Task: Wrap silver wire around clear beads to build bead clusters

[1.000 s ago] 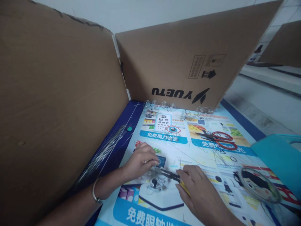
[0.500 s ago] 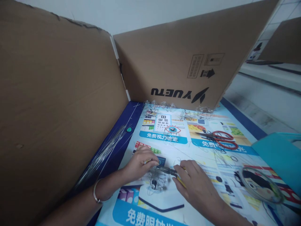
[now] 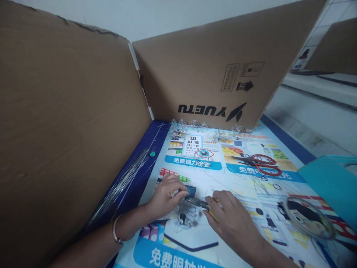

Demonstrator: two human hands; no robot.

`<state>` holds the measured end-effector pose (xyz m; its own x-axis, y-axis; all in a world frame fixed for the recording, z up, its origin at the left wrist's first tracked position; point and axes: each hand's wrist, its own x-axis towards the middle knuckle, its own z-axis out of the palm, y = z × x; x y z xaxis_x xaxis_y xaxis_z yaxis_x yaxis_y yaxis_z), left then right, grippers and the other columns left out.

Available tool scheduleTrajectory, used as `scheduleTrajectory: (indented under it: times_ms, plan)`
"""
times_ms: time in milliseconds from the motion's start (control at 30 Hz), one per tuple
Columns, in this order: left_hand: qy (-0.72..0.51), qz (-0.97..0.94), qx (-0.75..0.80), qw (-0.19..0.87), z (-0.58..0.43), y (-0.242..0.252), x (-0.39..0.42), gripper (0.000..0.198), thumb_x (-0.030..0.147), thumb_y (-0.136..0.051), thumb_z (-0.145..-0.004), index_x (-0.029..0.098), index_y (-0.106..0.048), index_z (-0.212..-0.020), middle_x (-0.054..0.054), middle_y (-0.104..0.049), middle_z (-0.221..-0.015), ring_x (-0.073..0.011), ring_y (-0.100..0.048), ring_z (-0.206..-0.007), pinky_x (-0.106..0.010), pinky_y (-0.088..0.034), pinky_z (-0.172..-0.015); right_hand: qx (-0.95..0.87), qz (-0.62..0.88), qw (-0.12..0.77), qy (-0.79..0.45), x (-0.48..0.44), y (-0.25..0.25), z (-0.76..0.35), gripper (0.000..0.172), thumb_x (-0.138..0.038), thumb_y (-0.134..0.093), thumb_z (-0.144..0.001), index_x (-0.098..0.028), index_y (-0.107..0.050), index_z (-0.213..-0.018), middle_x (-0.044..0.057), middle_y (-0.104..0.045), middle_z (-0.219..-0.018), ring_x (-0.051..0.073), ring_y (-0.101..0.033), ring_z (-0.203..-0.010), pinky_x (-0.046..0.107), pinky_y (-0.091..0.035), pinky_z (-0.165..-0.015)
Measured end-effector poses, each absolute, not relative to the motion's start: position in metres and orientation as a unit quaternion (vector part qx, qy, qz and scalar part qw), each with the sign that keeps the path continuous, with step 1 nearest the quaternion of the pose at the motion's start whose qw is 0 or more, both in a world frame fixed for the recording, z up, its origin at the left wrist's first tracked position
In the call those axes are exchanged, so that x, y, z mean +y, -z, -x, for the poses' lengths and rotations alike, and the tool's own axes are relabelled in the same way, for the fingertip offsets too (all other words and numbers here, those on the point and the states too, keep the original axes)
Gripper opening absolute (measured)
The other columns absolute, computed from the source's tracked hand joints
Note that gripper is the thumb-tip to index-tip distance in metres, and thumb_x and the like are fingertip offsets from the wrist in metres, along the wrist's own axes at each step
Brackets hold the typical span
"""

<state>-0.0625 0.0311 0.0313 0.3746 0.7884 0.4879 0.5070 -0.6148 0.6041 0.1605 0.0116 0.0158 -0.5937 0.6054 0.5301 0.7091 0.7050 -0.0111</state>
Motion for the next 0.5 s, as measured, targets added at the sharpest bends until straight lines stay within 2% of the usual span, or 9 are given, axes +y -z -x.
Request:
scheduleTrajectory:
  times_ms: [500]
  plan:
    - [-0.391, -0.794, 0.412, 0.216, 0.0608, -0.0297, 0.0293, 0.017, 0.019, -0.054, -0.085, 0.016, -0.060, -0.069, -0.002, -0.062, -0.066, -0.0160, -0.054, -0.070, -0.031, -0.039, -0.073, -0.883, 0.375, 0.269, 0.084, 0.0104, -0.0191, -0.1603, 0.025, -0.025, -0.038, -0.092, -0.015, -0.061, -0.091, 0.010, -0.057, -0.081, 0.022, -0.050, -0.076, 0.033, -0.041, -0.065]
